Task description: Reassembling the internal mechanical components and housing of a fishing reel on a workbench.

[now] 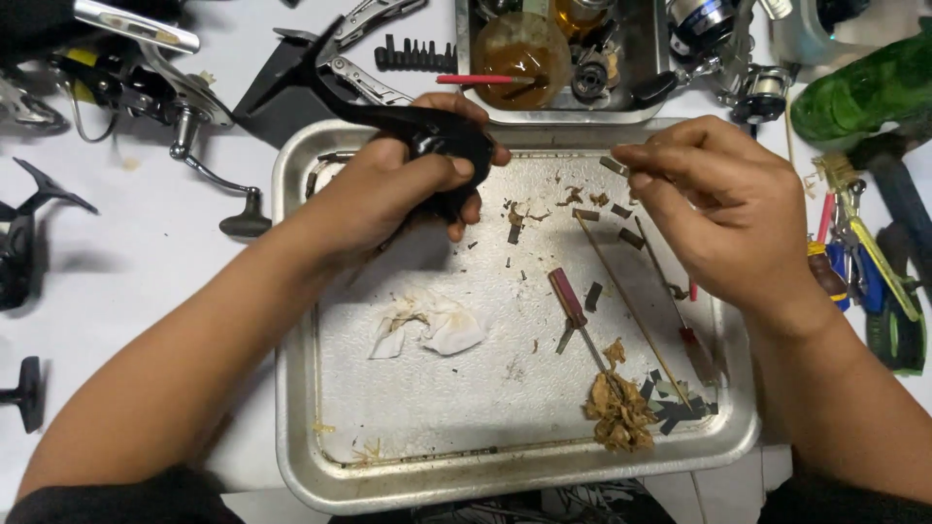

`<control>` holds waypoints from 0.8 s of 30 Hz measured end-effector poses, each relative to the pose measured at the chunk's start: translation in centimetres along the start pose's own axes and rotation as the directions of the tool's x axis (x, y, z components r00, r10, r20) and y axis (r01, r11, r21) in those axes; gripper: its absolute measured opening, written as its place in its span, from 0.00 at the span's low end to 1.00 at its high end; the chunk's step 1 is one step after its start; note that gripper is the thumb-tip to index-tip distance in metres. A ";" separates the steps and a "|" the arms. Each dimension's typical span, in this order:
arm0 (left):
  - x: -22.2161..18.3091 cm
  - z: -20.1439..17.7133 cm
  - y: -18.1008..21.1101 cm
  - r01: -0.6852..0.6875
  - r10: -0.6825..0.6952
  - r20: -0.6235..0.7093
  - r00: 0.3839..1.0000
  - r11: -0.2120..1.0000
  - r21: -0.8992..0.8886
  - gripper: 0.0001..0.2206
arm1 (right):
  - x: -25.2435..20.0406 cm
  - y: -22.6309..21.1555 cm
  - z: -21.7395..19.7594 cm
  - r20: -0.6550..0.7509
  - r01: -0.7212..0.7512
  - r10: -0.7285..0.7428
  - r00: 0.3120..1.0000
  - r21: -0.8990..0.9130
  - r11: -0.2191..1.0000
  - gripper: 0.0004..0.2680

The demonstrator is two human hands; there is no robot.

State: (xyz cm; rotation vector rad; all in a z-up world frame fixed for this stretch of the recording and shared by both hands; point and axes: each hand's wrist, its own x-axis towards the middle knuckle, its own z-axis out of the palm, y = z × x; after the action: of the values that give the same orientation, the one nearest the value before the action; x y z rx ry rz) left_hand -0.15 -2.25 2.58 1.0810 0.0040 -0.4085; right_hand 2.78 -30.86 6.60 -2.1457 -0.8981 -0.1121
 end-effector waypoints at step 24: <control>-0.5 0.8 -1.4 0.139 -0.157 0.096 0.983 0.975 0.176 0.20 | 2.8 -1.0 5.5 0.115 0.191 -0.184 0.976 -0.051 0.980 0.02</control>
State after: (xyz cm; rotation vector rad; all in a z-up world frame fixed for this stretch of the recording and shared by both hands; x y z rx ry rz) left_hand -1.18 -3.32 1.84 1.2281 -0.0478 -0.6110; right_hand 3.12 -24.98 4.46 -2.1371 -1.1746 -0.1192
